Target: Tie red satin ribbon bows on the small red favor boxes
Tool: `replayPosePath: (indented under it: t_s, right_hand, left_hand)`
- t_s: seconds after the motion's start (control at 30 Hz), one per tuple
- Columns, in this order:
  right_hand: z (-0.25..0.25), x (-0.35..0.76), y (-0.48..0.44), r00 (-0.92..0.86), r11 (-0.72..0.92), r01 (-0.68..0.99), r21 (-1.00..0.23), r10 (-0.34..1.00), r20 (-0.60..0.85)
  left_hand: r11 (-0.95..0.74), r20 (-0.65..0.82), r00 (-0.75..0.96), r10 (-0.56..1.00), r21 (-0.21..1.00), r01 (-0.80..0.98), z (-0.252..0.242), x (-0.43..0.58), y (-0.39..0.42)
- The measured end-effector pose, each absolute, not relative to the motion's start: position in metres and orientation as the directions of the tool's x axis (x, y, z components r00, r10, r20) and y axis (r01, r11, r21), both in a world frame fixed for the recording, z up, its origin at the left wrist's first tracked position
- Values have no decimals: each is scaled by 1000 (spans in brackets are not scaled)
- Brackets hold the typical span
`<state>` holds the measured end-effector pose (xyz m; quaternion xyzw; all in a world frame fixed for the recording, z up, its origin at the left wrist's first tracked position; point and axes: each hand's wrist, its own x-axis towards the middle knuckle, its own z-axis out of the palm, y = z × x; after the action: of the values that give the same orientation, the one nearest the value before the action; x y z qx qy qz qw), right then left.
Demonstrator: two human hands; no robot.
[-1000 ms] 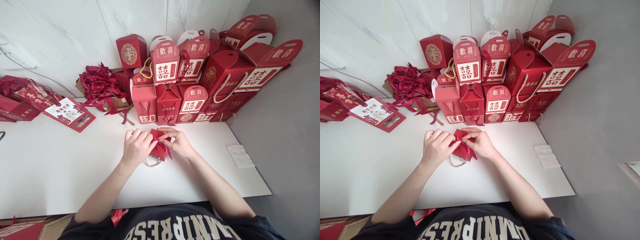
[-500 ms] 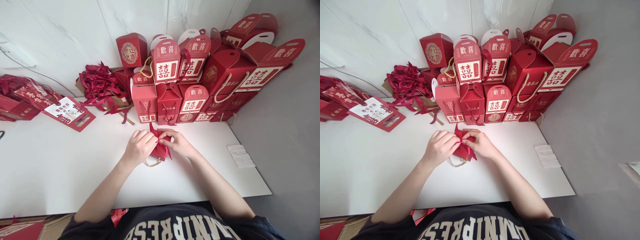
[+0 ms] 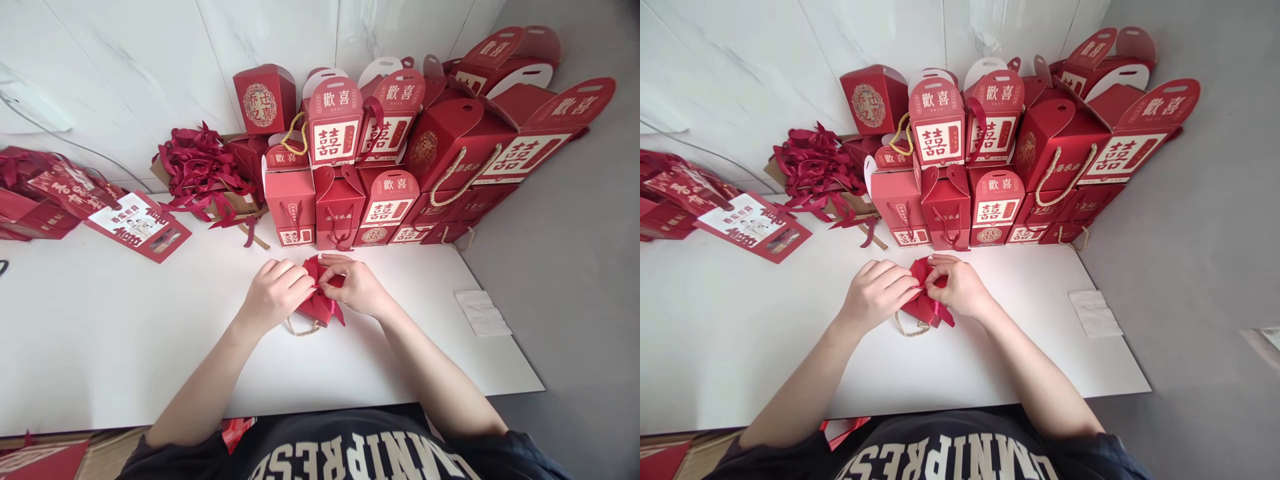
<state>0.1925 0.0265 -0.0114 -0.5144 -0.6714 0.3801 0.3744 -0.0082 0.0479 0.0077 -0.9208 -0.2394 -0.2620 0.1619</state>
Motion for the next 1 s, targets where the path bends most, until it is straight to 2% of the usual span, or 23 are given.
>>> replayPosePath:
  t_s: [0.1,0.27,0.37,0.5,0.7,0.83,1.0]
  right_hand:
    - [-14,193,24,-182,156,397,-905,979,89]
    - [-12,196,21,-196,204,385,-900,971,136]
    - [-10,199,20,-197,216,402,-890,970,146]
    - [-7,207,19,-175,209,443,-872,974,145]
    - [-8,215,16,-173,262,523,-811,964,200]
    - [-6,220,16,-283,266,437,-860,947,149]
    - [-5,219,19,-315,290,334,-897,931,184]
  left_hand:
    - [-857,534,732,424,-27,515,8,-17,51]
    - [-847,441,726,528,216,485,9,-29,54]
    - [-819,380,727,572,319,477,12,-33,55]
    - [-780,315,728,609,400,480,14,-38,55]
    - [-758,259,734,628,418,501,16,-39,56]
    - [-696,218,697,683,484,531,17,-32,55]
    - [-698,276,736,618,625,351,13,-30,52]
